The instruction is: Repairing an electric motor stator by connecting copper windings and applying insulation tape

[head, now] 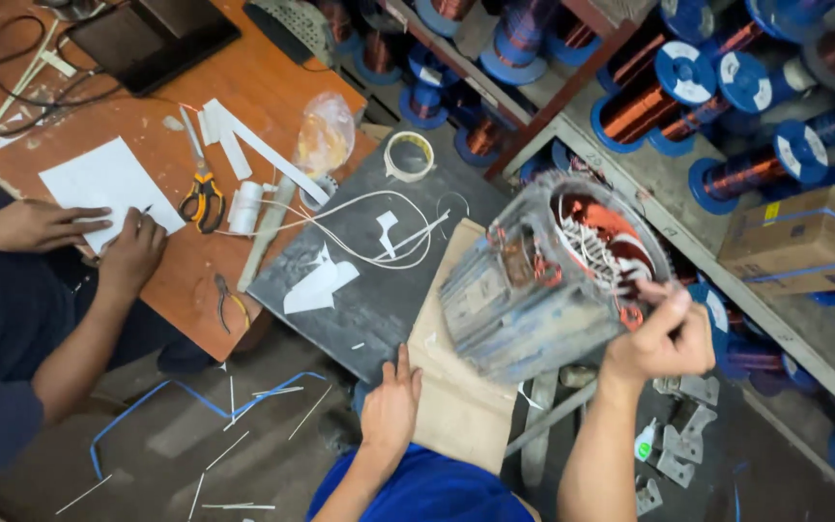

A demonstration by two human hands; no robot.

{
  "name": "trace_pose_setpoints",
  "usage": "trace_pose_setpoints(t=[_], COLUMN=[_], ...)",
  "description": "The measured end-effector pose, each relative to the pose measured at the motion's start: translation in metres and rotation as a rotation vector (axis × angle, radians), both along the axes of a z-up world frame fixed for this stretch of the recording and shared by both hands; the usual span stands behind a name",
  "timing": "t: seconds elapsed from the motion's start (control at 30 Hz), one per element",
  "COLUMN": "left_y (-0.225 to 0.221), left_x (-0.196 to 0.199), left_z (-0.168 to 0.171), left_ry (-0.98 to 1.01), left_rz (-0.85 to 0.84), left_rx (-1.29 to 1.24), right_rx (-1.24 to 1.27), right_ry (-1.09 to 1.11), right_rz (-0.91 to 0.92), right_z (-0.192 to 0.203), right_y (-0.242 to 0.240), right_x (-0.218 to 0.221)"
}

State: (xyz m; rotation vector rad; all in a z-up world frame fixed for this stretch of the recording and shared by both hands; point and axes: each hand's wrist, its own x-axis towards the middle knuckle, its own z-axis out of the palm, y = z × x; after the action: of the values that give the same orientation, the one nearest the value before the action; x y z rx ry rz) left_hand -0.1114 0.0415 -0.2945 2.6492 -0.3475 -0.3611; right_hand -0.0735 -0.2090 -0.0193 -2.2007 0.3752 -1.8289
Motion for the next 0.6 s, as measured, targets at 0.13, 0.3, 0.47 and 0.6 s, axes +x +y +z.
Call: trace_pose_setpoints(t=[0.13,0.3,0.47,0.6], left_y=[0.0,0.0,0.008,0.007], left_x=[0.003,0.012,0.006,0.007], left_z=[0.008,0.011,0.016,0.011], left_ry=[0.163,0.091,-0.138,-0.265], left_rz=[-0.001,-0.034,-0.112,-0.092], left_rx=[-0.049,-0.016,0.054,0.057], right_rx=[-0.007,-0.047,-0.076,-0.039], right_ry=[0.034,0.087,0.242,0.655], right_rz=[-0.023,0.156,0.119,0.151], right_z=[-0.02,-0.039,-0.05,0.023], right_y=[0.013,0.06,0.037,0.07], right_x=[-0.026,-0.064,-0.095,-0.082])
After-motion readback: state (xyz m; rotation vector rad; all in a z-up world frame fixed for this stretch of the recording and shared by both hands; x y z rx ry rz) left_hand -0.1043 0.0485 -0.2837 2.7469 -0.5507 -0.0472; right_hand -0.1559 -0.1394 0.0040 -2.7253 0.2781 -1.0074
